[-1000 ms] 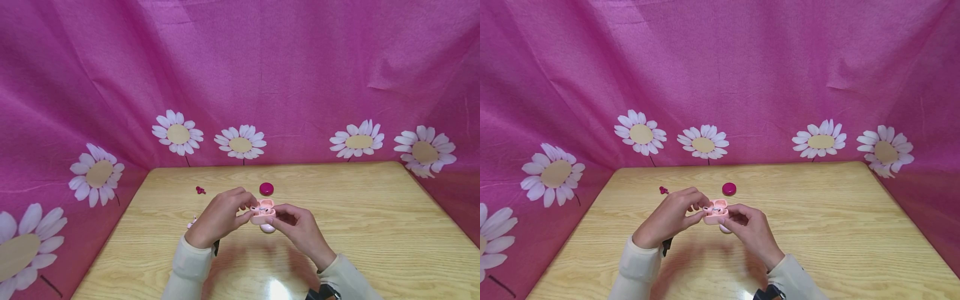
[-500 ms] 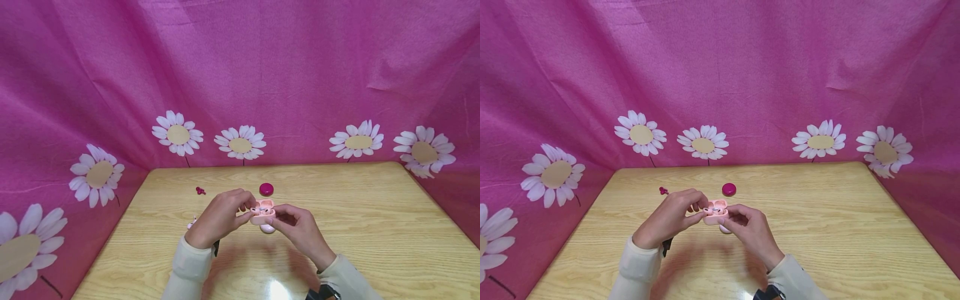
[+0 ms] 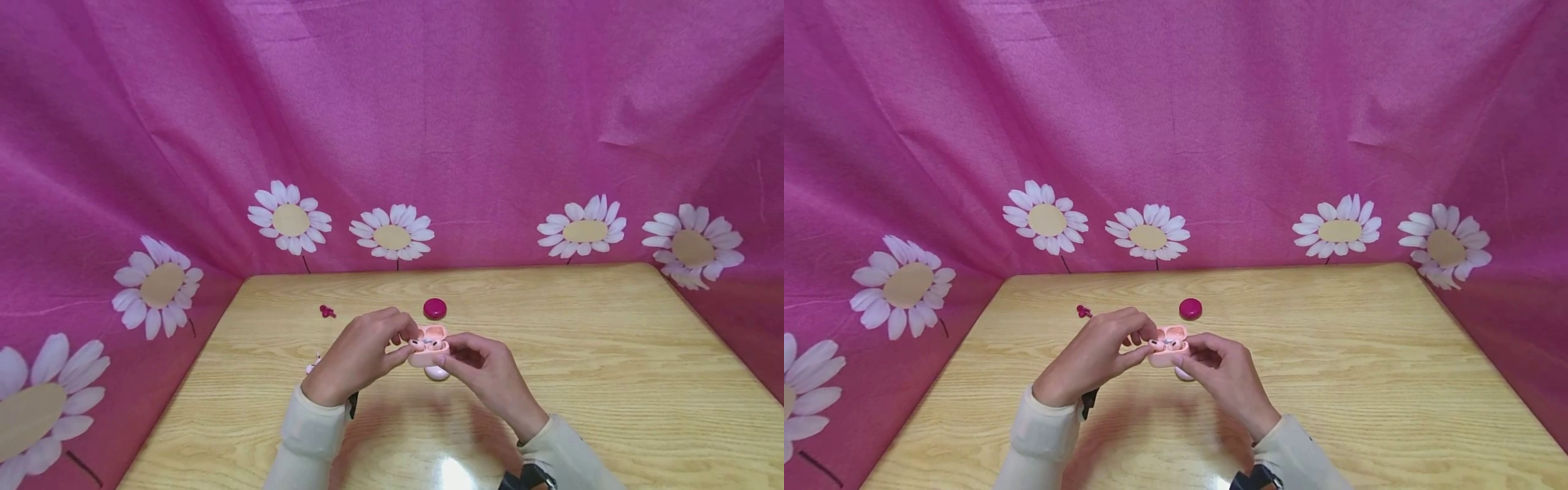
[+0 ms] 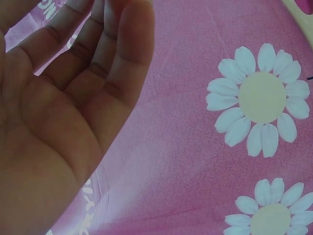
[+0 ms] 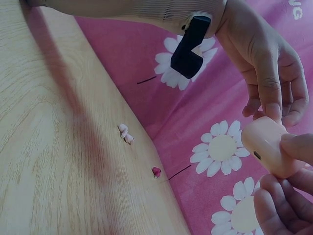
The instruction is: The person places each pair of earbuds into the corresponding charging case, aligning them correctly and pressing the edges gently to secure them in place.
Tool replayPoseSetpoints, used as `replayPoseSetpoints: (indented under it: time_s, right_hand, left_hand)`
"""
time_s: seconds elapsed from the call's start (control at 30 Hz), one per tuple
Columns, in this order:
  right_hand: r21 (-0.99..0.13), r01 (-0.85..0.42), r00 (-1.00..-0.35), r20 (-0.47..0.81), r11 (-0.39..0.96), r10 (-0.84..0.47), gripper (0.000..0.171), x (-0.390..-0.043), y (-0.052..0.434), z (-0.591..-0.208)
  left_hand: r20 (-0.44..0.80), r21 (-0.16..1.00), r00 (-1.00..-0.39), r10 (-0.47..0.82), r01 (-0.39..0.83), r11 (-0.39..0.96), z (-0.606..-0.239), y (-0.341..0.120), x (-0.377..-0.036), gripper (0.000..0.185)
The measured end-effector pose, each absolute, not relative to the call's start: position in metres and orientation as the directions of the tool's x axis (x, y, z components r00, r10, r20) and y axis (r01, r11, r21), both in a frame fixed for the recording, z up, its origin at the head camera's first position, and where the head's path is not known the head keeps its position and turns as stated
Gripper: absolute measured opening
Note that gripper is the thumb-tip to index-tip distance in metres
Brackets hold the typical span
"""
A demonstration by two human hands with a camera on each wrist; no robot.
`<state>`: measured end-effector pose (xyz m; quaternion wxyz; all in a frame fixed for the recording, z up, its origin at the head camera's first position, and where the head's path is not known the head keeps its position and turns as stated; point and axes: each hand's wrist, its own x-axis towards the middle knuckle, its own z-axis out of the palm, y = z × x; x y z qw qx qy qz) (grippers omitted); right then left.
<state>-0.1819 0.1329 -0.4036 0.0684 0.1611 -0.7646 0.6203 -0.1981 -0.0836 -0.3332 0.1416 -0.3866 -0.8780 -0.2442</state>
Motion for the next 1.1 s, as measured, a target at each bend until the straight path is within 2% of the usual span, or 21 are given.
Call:
replayPoseSetpoints:
  time_s: [0.53, 0.8, 1.1]
  right_hand:
    - [-0.935, -0.305, -0.948, 0.279, 0.183, -0.155, 0.027, -0.1816, 0.1328, -0.4003]
    - [-0.928, -0.330, -0.941, 0.309, 0.173, -0.136, 0.024, -0.1828, 0.1343, -0.4016]
    - [-0.926, -0.327, -0.945, 0.319, 0.188, -0.072, 0.022, -0.1833, 0.1351, -0.4015]
  left_hand:
    - [0.438, 0.307, -0.657, 0.614, 0.751, 0.584, -0.3323, -0.0831, -0.1986, 0.011]
    - [0.441, 0.302, -0.664, 0.604, 0.743, 0.597, -0.3317, -0.0838, -0.1986, 0.012]
    - [0.432, 0.328, -0.701, 0.567, 0.708, 0.625, -0.3330, -0.0812, -0.1997, 0.018]
